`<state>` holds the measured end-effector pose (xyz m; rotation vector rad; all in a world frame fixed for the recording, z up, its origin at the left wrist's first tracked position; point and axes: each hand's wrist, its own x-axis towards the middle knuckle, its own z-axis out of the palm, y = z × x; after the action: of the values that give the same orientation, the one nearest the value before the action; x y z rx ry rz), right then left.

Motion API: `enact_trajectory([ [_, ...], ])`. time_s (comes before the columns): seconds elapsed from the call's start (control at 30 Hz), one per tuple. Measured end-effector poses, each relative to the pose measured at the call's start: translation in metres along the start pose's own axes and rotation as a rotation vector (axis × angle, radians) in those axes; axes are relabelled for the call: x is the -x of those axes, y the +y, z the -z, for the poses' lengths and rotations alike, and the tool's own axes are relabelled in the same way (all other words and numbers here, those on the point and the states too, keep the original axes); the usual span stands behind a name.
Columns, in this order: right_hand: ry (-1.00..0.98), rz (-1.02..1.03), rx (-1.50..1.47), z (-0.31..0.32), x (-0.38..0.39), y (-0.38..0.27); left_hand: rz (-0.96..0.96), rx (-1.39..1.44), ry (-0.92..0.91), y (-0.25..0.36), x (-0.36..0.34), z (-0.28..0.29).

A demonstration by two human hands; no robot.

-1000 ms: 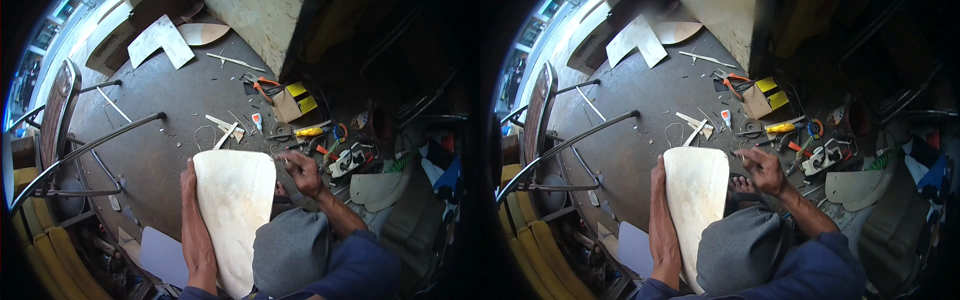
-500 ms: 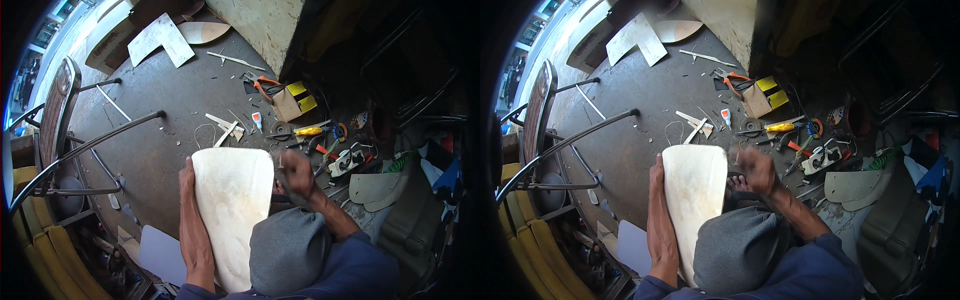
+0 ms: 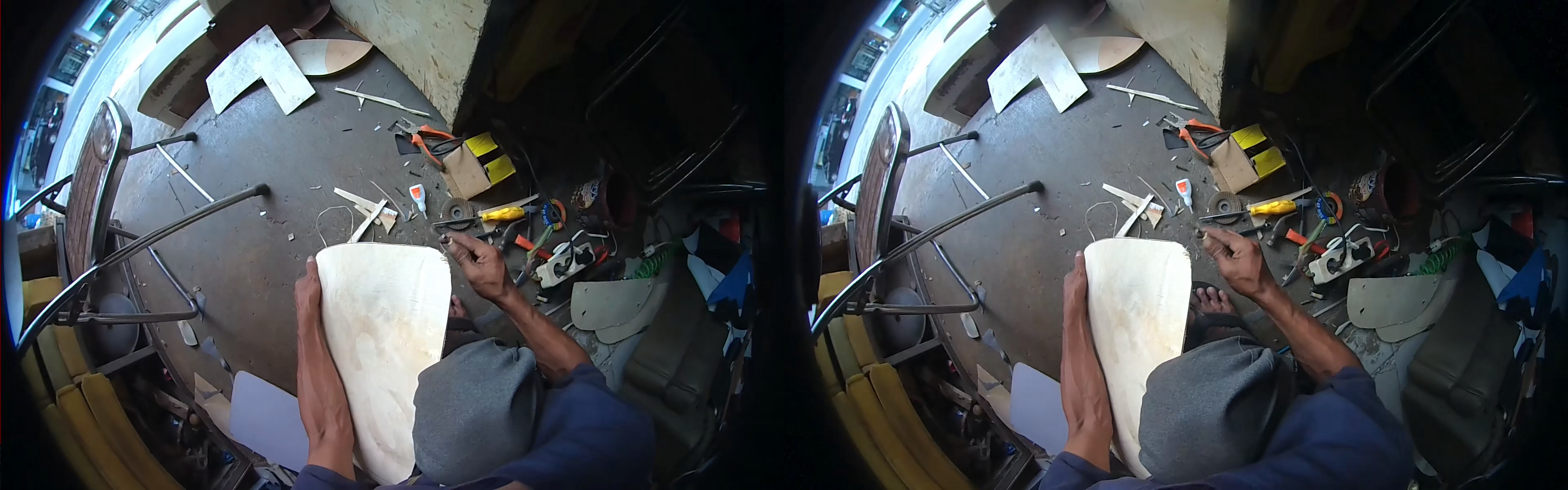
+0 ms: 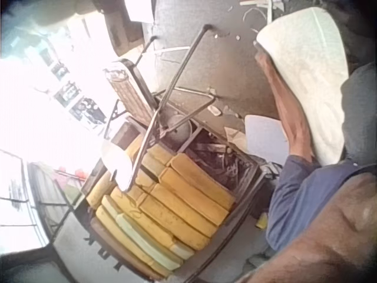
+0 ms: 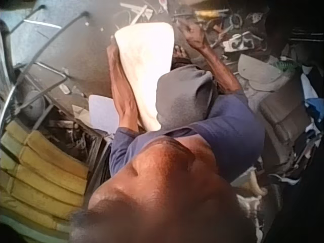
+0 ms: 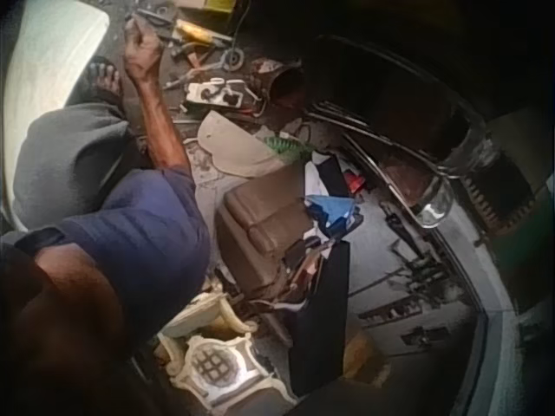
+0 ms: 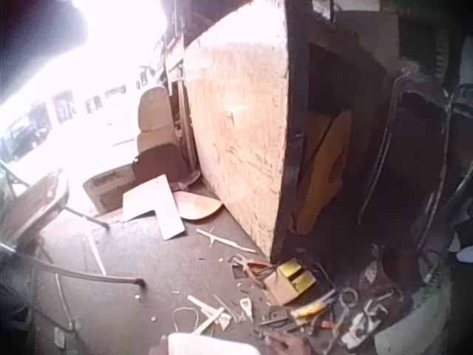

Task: The person traces a template onto a thin board, uses a utility knife to score and cut the board into a seat shape, and then places the cut board onto a metal folding chair frame.

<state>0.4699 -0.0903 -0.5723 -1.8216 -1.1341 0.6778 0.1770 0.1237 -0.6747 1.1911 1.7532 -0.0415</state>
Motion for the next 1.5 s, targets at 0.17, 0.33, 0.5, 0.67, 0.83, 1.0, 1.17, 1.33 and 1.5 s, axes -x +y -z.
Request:
enact_trajectory([
  [0.17, -0.096, -0.288, -0.587, -0.002, 0.013, -0.004, -0.03, 0.033, 0.108, -0.001, -0.053, 0.047],
  [0.33, -0.132, -0.463, -0.622, -0.008, -0.005, 0.002, 0.007, 0.207, 0.531, -0.057, -0.135, 0.213],
  [0.5, -0.205, -0.36, -0.147, -0.015, -0.003, 0.007, 0.104, 0.748, 0.322, -0.09, -0.124, 0.215],
  [0.67, -0.306, -0.289, 0.05, -0.023, -0.005, 0.017, 0.156, 1.01, 0.011, -0.121, -0.083, 0.178],
  [0.83, -0.389, -0.159, 0.167, -0.03, -0.016, 0.003, -0.055, 1.291, 0.06, -0.186, -0.082, 0.177],
  [1.0, -0.466, -0.111, 0.227, -0.032, -0.027, 0.004, -0.175, 1.466, 0.244, -0.186, -0.048, 0.177],
  [1.17, -0.438, -0.011, 0.205, -0.041, -0.029, 0.007, -0.323, 1.381, 0.223, -0.131, 0.022, 0.187],
  [1.33, -0.381, -0.043, 0.163, -0.047, -0.029, 0.021, -0.301, 1.513, 0.461, -0.144, 0.06, 0.189],
  [1.5, -0.415, -0.048, 0.105, -0.058, -0.039, 0.02, -0.107, 1.774, 0.622, -0.241, 0.062, 0.118],
])
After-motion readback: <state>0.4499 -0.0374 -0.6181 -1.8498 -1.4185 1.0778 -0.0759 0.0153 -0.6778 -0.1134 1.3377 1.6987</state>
